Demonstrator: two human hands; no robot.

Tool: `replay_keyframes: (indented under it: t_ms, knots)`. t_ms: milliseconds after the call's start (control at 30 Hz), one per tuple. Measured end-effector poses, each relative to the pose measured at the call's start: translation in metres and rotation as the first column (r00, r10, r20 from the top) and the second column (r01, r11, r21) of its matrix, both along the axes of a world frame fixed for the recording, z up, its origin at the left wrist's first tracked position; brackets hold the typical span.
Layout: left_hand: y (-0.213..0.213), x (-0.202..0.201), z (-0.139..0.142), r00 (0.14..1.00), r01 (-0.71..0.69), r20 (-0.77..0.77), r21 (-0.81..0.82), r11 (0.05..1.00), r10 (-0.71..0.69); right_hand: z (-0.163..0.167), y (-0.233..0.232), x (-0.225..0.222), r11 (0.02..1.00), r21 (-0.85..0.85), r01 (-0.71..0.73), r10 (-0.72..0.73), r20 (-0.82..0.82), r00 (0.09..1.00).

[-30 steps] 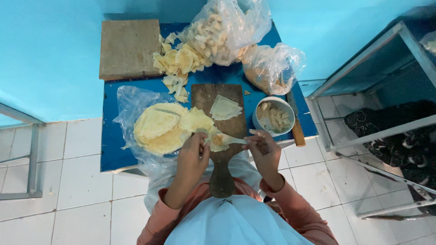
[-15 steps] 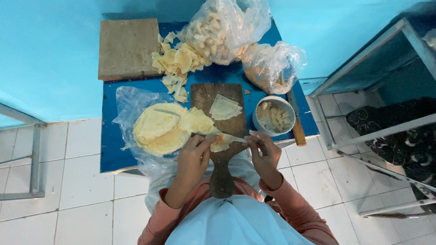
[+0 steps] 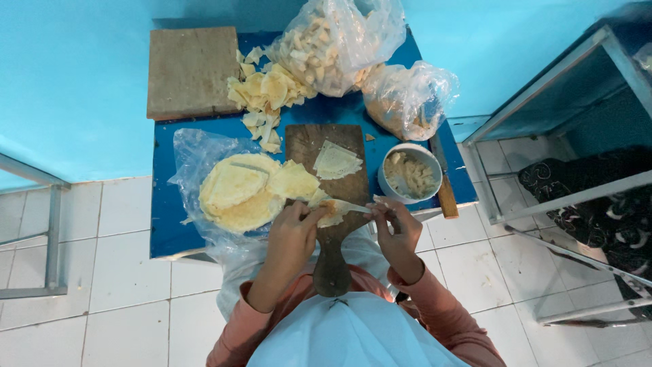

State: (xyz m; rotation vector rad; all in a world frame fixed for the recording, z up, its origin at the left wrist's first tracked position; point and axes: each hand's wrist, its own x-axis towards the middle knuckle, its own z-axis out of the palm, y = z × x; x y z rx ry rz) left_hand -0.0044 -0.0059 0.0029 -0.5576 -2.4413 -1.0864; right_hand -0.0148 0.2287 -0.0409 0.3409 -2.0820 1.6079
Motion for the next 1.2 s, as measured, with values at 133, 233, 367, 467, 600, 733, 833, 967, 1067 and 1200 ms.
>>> replay_keyframes:
  t_ms: [133, 233, 367, 467, 600, 733, 833, 967, 1067, 1200]
  knots:
    - [0.0, 0.001, 0.003, 1.0, -0.005, 0.02, 0.054, 0.999, 0.004, 0.003, 0.0, -0.001, 0.997, -0.054, 0.052, -0.05, 0.04, 0.998]
    - [-0.001, 0.001, 0.006, 0.998, -0.017, 0.068, 0.107, 0.994, 0.01, 0.014, 0.01, -0.004, 0.996, -0.076, 0.041, -0.039, 0.031, 0.999]
    - [0.0, 0.003, 0.009, 0.998, -0.05, 0.048, 0.128, 0.991, 0.044, 0.037, 0.041, -0.011, 0.967, -0.253, -0.015, 0.029, 0.052, 0.998]
    - [0.002, 0.003, 0.01, 0.997, -0.058, 0.052, 0.144, 0.988, 0.051, 0.055, 0.081, -0.028, 0.956, -0.27, 0.112, -0.121, -0.015, 0.993]
    - [0.004, 0.003, 0.009, 0.995, -0.056, 0.089, 0.18, 0.982, 0.04, 0.071, 0.143, -0.076, 0.936, -0.285, 0.207, -0.249, -0.121, 0.961]
    - [0.005, 0.002, 0.008, 0.997, -0.041, 0.078, 0.214, 0.976, 0.025, 0.061, 0.182, -0.136, 0.929, -0.168, 0.33, -0.351, -0.121, 0.928]
    - [0.006, 0.002, 0.007, 0.995, -0.044, 0.098, 0.24, 0.97, 0.021, 0.046, 0.189, -0.171, 0.97, -0.059, 0.234, -0.239, -0.096, 0.966]
    - [0.004, 0.002, 0.005, 0.989, -0.018, 0.149, 0.287, 0.958, -0.026, 0.04, 0.171, -0.184, 0.994, 0.1, 0.052, -0.058, 0.06, 0.997]
    - [0.003, 0.002, 0.002, 0.996, -0.001, 0.085, 0.293, 0.956, -0.025, 0.059, 0.15, -0.162, 0.863, 0.448, 0.234, -0.277, 0.032, 0.96]
    - [0.003, 0.0, -0.005, 1.0, 0.001, 0.012, 0.27, 0.963, -0.004, 0.105, 0.125, -0.101, 0.724, 0.587, 0.362, -0.214, -0.308, 0.927]
